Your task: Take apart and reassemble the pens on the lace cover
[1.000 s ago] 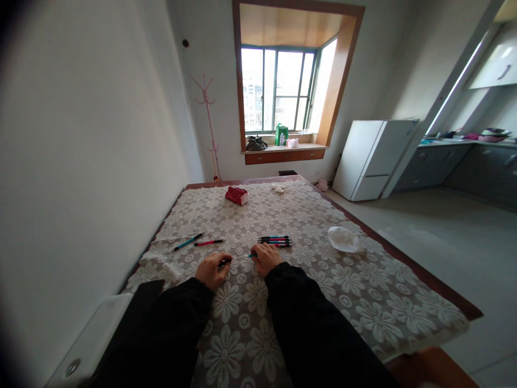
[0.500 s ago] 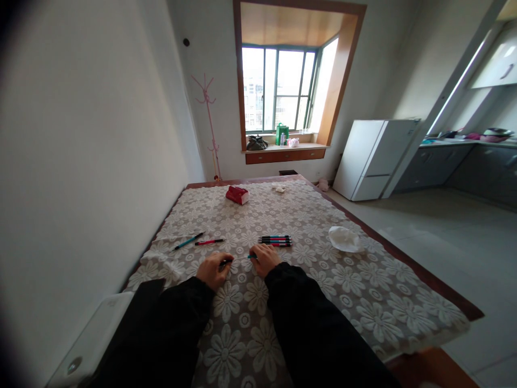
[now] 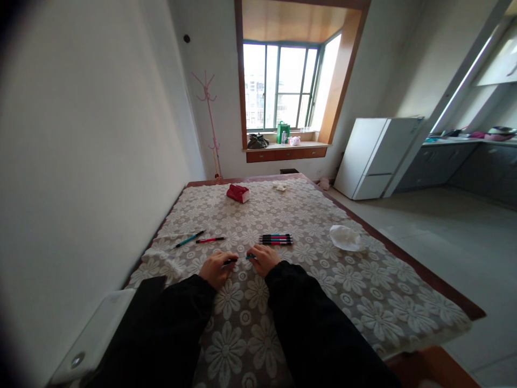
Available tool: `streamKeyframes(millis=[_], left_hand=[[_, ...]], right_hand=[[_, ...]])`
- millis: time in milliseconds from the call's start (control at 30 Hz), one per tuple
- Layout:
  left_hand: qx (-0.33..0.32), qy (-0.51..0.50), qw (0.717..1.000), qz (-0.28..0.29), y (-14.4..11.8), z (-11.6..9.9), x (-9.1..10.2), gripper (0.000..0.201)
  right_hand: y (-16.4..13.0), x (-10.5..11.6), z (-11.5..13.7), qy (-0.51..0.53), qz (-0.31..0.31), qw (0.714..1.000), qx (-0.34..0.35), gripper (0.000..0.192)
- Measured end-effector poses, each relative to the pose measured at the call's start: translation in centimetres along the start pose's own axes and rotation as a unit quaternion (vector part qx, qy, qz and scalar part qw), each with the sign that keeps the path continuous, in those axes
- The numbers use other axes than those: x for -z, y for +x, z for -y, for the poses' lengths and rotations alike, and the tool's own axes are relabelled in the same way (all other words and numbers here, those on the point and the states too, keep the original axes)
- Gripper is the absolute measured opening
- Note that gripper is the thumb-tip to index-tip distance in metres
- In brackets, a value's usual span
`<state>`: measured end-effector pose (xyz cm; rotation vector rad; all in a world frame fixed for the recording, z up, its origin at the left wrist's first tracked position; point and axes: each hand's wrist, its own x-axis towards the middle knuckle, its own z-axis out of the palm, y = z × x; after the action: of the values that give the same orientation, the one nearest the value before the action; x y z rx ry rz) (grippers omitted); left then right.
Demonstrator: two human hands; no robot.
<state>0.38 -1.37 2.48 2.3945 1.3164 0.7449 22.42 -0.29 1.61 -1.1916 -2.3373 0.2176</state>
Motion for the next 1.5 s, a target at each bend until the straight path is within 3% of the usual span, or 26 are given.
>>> streamKeyframes(millis=[200, 300, 1233, 1500], left_hand=[[0.019, -0.053, 0.998, 0.026, 0.0, 0.1, -0.2, 0.027], [0.012, -0.063, 0.997, 0.033, 0.0, 0.0, -0.1, 0.025], [-0.012, -0.067, 0.998, 0.016, -0.1, 0.2, -0.2, 0.020], [-0.015, -0.047, 0.999, 0.003, -0.1, -0.3, 0.0, 0.022]], right_hand=[[0.0, -0.1, 0.9, 0.039, 0.016, 0.998, 0.044, 0.018], [0.1, -0.1, 1.2, 0.045, 0.016, 0.999, 0.025, 0.024], [0.0, -0.2, 1.3, 0.045, 0.035, 0.998, -0.025, 0.010], [0.1, -0.3, 0.9, 0.037, 0.000, 0.999, 0.033, 0.012]])
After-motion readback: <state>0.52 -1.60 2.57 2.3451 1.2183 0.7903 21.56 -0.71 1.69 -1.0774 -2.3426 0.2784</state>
